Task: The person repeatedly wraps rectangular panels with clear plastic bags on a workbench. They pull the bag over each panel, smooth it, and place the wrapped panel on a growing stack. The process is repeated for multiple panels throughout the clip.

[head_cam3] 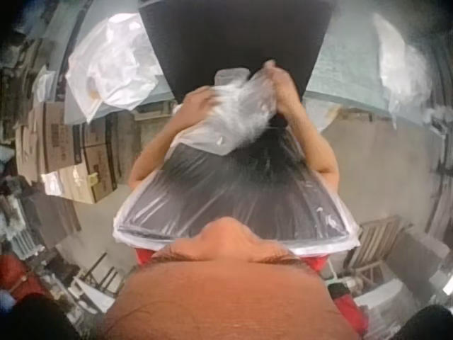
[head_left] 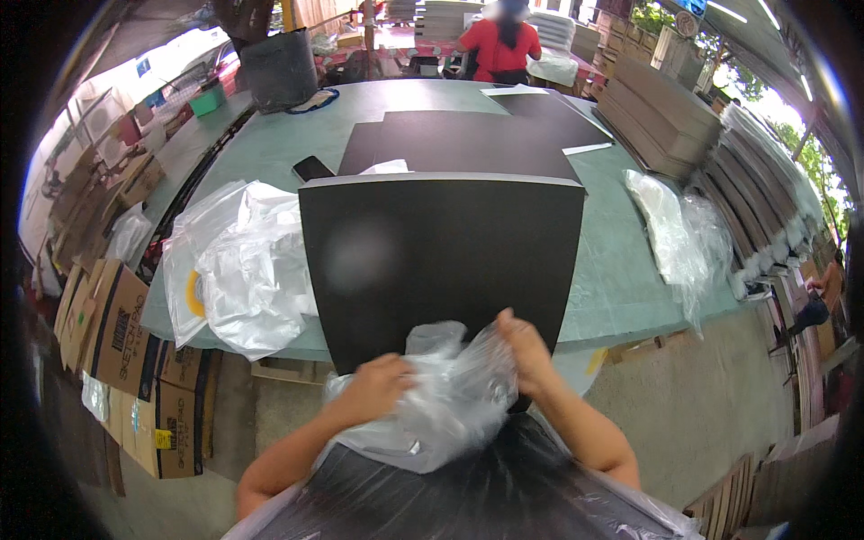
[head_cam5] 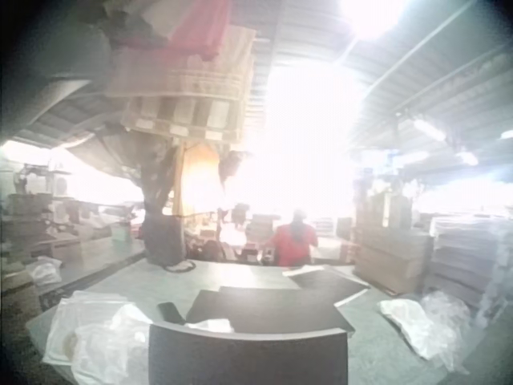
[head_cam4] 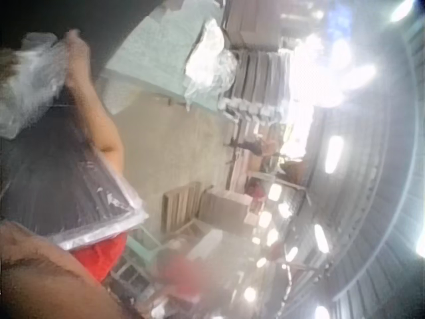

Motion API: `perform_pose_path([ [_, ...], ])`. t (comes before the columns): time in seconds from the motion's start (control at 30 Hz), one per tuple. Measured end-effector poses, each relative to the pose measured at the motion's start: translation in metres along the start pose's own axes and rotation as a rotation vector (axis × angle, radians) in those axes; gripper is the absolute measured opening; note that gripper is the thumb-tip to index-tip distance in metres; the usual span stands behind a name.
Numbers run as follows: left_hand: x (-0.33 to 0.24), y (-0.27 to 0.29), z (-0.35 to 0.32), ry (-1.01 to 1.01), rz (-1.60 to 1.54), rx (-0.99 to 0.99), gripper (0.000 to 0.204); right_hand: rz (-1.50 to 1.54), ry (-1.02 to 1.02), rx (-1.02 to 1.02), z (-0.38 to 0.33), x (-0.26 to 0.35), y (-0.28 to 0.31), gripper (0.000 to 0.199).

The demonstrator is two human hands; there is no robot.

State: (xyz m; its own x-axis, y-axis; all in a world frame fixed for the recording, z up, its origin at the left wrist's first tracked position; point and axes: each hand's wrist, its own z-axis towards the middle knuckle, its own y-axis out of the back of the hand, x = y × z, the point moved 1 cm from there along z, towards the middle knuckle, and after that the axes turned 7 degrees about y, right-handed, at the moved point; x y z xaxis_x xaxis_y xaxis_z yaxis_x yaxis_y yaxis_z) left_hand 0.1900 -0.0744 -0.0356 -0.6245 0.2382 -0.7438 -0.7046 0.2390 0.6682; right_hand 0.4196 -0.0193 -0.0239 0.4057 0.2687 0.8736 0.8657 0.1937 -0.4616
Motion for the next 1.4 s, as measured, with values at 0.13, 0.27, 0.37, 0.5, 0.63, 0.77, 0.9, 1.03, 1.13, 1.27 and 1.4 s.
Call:
perform_pose_path([
  [0.13,0.163,0.022,-0.101,0.454,0.178,-0.402,0.028,0.326,-0.017,-0.245,-0.006,0.025,0.082,0.042],
  [0.27,0.291,0.094,-0.239,0.65,0.553,-1.096,0.03,0.101,0.035,-0.285,-0.031,0.056,0.115,0.032],
  [0.37,0.122,0.147,-0.152,0.546,-0.305,-1.233,0.025,-0.315,-0.01,-0.03,-0.036,0.044,0.117,0.029],
  [0.5,0.018,0.129,-0.064,0.009,0.163,-1.065,0.011,-0.596,-0.048,0.226,-0.02,0.028,0.052,0.021],
  [0.63,-0.048,0.086,-0.017,0.064,-0.639,-0.536,0.013,-0.494,-0.036,0.439,-0.025,0.041,0.008,0.014],
  [0.77,-0.106,0.092,-0.06,-0.29,-0.686,0.547,0.02,-0.458,-0.067,0.396,-0.042,0.051,0.01,0.01],
  [0.9,-0.15,0.098,-0.077,-0.513,-0.7,0.961,0.028,-0.437,-0.035,0.321,-0.041,0.04,0.019,0.01],
  [1.03,-0.161,0.088,-0.067,-0.745,-0.786,0.732,0.02,-0.352,-0.093,0.263,-0.038,0.033,0.023,0.011],
  [1.13,-0.165,0.09,-0.067,-0.79,-0.765,0.575,0.017,-0.505,-0.019,0.278,-0.032,0.039,0.013,0.014],
  [1.27,-0.156,0.088,-0.069,-0.655,-0.5,0.788,0.021,-0.514,-0.017,0.352,-0.034,0.037,0.004,0.014],
  [1.4,-0.11,0.042,-0.002,-0.46,-0.208,0.316,0.044,-0.436,0.11,0.552,-0.05,0.04,-0.025,0.014],
])
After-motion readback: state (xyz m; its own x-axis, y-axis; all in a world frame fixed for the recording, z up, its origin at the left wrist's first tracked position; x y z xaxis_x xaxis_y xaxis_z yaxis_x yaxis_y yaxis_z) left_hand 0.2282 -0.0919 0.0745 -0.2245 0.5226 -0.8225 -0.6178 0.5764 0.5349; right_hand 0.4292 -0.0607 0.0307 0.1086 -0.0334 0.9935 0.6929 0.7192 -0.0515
